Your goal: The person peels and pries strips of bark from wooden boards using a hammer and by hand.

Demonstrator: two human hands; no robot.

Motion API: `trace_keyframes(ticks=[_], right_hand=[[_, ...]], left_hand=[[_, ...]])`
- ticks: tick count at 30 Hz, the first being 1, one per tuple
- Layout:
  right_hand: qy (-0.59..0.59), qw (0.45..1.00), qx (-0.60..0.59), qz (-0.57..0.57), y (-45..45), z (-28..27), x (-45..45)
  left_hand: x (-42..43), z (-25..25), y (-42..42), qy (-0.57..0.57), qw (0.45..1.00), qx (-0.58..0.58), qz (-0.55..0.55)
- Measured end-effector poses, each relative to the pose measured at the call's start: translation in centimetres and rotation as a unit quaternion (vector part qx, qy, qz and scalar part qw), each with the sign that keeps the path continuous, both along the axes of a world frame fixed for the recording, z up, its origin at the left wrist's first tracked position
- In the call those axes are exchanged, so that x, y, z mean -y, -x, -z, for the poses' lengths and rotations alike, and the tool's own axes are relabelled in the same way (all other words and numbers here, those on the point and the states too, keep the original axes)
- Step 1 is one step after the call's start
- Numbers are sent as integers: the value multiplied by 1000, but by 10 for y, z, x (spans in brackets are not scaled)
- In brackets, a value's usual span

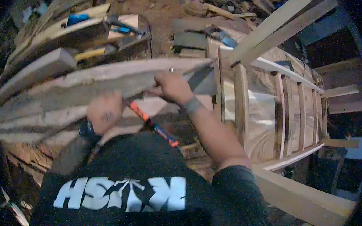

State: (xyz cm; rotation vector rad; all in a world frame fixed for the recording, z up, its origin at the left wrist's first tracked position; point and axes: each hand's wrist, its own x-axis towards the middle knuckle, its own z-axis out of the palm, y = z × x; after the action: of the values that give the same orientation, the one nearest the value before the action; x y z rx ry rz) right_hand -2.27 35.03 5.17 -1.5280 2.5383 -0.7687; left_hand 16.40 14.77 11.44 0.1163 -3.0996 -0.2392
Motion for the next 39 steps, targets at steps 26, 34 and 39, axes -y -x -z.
trace_keyframes(ticks=[26, 34, 39], right_hand=[[108, 985, 85, 105, -74, 51, -51], [-17, 990, 134, 49, -60, 61, -91], [-45, 976, 169, 129, -77, 55, -122]], left_hand=[[139, -21, 23, 142, 989, -3, 38], [58, -253, 201, 148, 820, -292, 469], [84, -295, 198, 154, 861, -302, 379]])
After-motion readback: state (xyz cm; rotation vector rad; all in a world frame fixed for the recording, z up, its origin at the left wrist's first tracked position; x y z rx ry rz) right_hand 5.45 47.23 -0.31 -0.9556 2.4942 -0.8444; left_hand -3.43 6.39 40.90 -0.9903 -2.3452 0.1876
